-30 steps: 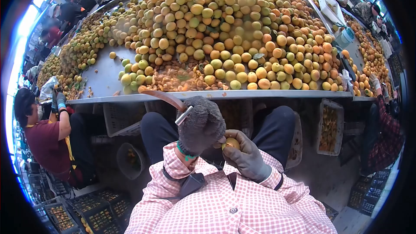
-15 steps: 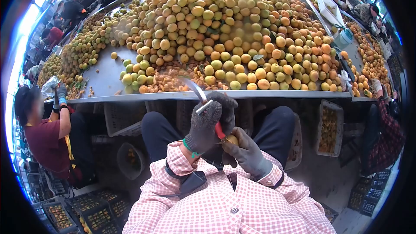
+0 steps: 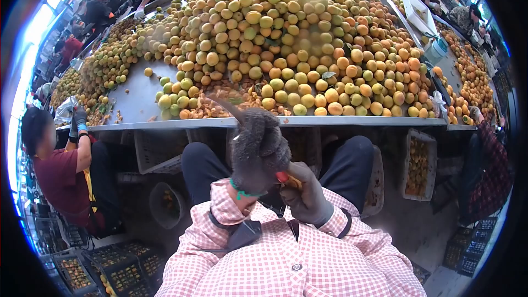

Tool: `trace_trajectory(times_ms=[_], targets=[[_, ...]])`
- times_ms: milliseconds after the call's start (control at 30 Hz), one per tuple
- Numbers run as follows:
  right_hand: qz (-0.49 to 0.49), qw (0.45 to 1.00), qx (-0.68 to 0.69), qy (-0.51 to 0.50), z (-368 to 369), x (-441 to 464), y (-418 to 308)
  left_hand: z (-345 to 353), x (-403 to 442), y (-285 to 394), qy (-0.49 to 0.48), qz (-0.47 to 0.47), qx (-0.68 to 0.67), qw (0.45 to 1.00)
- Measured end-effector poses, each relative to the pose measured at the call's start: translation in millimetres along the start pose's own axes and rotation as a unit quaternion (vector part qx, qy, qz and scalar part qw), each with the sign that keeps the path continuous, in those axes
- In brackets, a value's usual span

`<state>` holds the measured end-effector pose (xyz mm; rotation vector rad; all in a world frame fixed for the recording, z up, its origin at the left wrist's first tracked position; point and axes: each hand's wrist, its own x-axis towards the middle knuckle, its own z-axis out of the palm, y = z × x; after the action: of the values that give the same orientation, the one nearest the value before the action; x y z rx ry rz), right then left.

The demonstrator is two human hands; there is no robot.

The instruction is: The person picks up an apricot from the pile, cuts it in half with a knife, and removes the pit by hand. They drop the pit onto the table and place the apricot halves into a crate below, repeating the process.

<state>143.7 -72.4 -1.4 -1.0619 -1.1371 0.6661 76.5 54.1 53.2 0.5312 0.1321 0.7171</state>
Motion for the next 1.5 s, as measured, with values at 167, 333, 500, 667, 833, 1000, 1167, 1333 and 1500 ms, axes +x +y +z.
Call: trace_trajectory(times_ms=[167,333,500,667,833,1000,1167,1333,1500], targets=[[0.015,0.999,-0.001,-0.05,-3.8,-10.1,14.1,-17.7,0.7,-4.2,0.019,-0.05,-0.036,0.998],[-0.049,0.989,-0.125,-0.061,-10.9,0.3,10.8,-30.1,7.0,-7.1,0.082,-0.081,-0.068,0.991],[-0.012,0.993,-0.119,0.012,4.1,-9.2,16.5,-40.5,9.9,-12.8,0.111,-0.101,-0.149,0.977],[0.276,0.945,0.13,0.116,7.8,4.0,-0.7,-53.8,11.3,3.2,0.131,-0.06,-0.188,0.971],[0.349,0.862,0.333,0.156,6.7,16.4,21.6,-81.4,-1.9,38.2,0.098,-0.033,-0.202,0.974],[0.44,0.826,0.299,0.186,8.0,22.3,85.0,-108.2,-22.1,58.7,0.103,-0.005,-0.234,0.967],[0.289,0.94,-0.053,0.173,20.9,12.7,187.6,-136.4,-35.7,57.1,0.117,0.017,-0.205,0.972],[0.529,0.839,0.022,0.122,24.3,25.0,169.6,-162.3,-45.8,52.3,0.128,0.005,-0.213,0.969],[0.482,0.871,0.095,-0.012,46.6,89.0,110.2,-166.3,-40.0,48.6,0.18,-0.021,-0.154,0.971]])
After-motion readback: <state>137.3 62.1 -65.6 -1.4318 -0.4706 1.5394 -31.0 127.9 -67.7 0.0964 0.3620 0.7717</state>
